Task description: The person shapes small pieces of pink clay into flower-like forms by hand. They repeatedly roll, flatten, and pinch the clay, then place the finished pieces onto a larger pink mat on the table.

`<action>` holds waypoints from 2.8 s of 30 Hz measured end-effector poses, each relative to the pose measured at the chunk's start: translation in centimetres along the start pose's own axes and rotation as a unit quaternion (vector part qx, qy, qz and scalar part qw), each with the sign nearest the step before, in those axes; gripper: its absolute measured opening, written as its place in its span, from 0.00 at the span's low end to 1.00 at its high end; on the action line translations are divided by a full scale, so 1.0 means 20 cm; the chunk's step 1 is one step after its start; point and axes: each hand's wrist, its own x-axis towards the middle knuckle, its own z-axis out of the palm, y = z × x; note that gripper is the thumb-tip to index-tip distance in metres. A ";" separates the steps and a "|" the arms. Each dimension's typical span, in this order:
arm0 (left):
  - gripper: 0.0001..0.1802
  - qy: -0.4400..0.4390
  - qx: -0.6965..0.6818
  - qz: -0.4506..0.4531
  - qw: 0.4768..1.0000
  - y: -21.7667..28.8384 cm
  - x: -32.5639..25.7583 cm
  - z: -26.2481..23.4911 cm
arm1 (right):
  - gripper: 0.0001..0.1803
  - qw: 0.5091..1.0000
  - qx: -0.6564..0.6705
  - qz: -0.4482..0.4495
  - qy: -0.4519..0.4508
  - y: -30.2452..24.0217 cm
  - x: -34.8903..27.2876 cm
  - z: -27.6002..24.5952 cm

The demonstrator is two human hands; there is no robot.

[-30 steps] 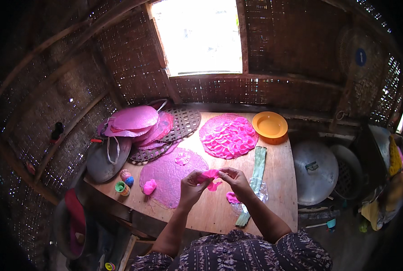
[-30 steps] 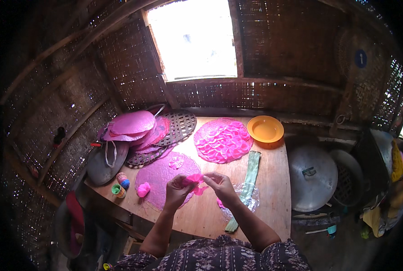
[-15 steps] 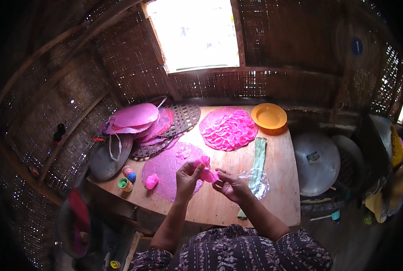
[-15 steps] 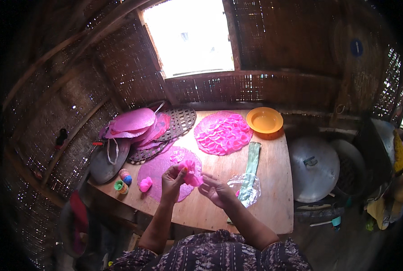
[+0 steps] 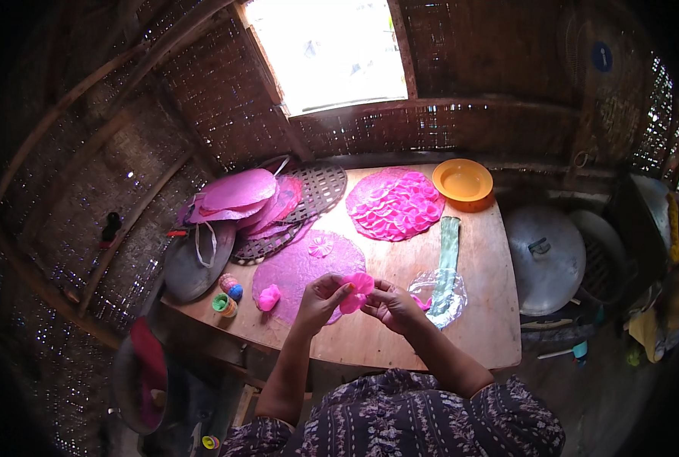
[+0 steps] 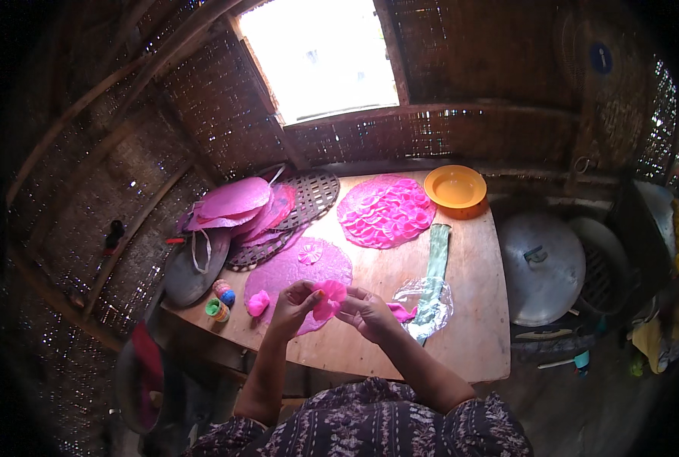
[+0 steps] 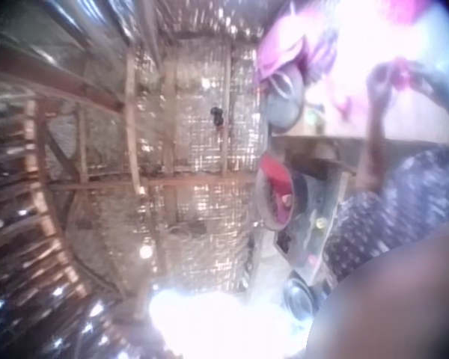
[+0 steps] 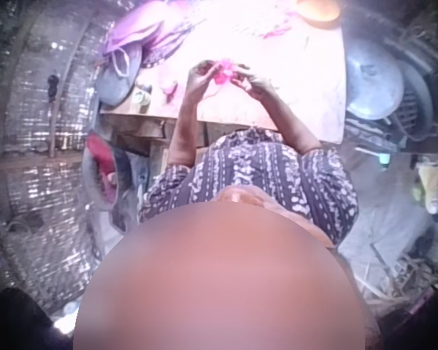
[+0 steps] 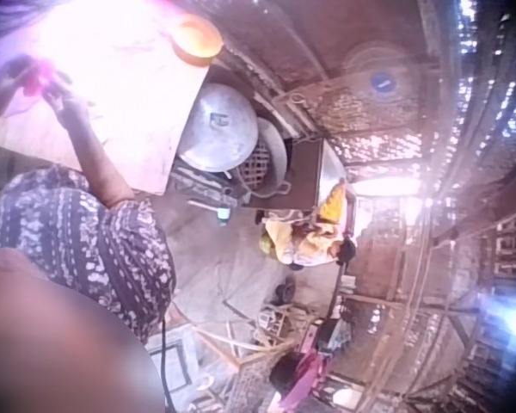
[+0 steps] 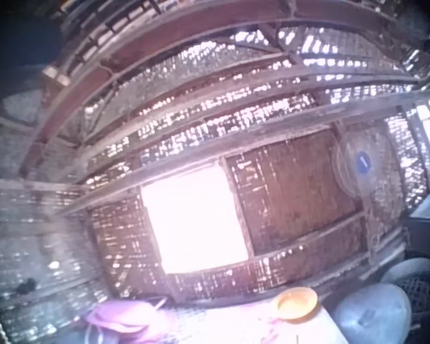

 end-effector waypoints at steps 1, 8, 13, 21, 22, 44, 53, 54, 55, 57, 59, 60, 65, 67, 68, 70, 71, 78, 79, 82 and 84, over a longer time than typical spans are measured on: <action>0.06 -0.006 0.015 -0.012 1.000 0.00 0.00 -0.01 | 0.22 1.000 -0.005 -0.001 0.009 0.00 0.00 0.00; 0.09 0.020 0.053 -0.027 0.998 -0.05 0.02 -0.05 | 0.20 0.998 -0.039 -0.048 0.009 -0.03 0.00 0.02; 0.15 0.035 0.034 -0.031 0.998 -0.11 0.04 -0.09 | 0.19 0.984 -0.117 -0.126 0.035 -0.01 0.04 -0.01; 0.29 0.043 -0.136 -0.062 0.988 -0.24 0.04 -0.06 | 0.18 0.905 -0.338 -0.241 0.091 -0.07 0.12 0.02; 0.31 0.046 -0.168 -0.077 0.982 -0.26 0.04 -0.05 | 0.17 0.885 -0.378 -0.253 0.100 -0.09 0.12 0.03; 0.31 0.161 -0.605 -0.132 0.768 -0.65 0.15 -0.07 | 0.22 0.911 -0.400 0.019 0.098 -0.12 0.61 -0.18; 0.33 0.280 -0.418 0.051 0.862 -0.60 0.21 -0.11 | 0.22 0.976 -0.192 0.045 0.097 0.18 0.60 -0.22; 0.33 0.288 -0.406 0.055 0.865 -0.60 0.21 -0.10 | 0.17 0.979 -0.176 0.052 0.089 0.19 0.61 -0.21; 0.33 0.291 -0.392 0.065 0.871 -0.61 0.21 -0.10 | 0.15 0.978 -0.167 0.064 0.104 0.20 0.62 -0.20; 0.34 0.297 -0.342 0.065 0.889 -0.61 0.21 -0.10 | 0.13 0.979 -0.148 0.074 0.120 0.18 0.62 -0.18; 0.35 0.301 -0.317 0.065 0.897 -0.61 0.21 -0.13 | 0.11 0.975 -0.184 0.064 0.108 0.12 0.62 -0.15; 0.35 0.305 -0.319 0.060 0.895 -0.62 0.20 -0.15 | 0.10 0.975 -0.194 0.058 0.096 0.08 0.61 -0.13; 0.35 0.306 -0.229 0.039 0.923 -0.67 0.20 -0.25 | 0.08 0.856 -0.516 -0.023 -0.003 -0.17 0.62 -0.01; 0.37 0.257 -0.271 -0.008 0.928 -0.68 0.21 -0.26 | 0.09 0.769 -0.637 -0.016 -0.059 -0.26 0.62 0.06; 0.37 0.223 -0.286 -0.023 0.932 -0.68 0.22 -0.27 | 0.09 0.749 -0.656 -0.023 -0.095 -0.29 0.62 0.09; 0.37 0.159 -0.350 -0.074 0.920 -0.67 0.22 -0.27 | 0.09 0.693 -0.698 -0.054 -0.169 -0.34 0.62 0.15; 0.38 0.129 -0.397 -0.108 0.902 -0.67 0.22 -0.27 | 0.09 0.701 -0.693 -0.017 -0.166 -0.36 0.62 0.17; 0.30 0.104 -0.364 -0.169 0.910 -0.67 0.17 -0.24 | 0.09 0.660 -0.730 0.027 -0.175 -0.37 0.69 0.19; 0.28 0.113 -0.313 -0.171 0.927 -0.68 0.17 -0.24 | 0.09 0.665 -0.727 0.037 -0.168 -0.37 0.69 0.18; 0.27 0.152 -0.256 -0.154 0.942 -0.69 0.19 -0.24 | 0.09 0.673 -0.718 0.040 -0.172 -0.38 0.67 0.20; 0.29 0.185 -0.267 -0.124 0.938 -0.69 0.21 -0.24 | 0.09 0.672 -0.715 0.035 -0.188 -0.39 0.66 0.23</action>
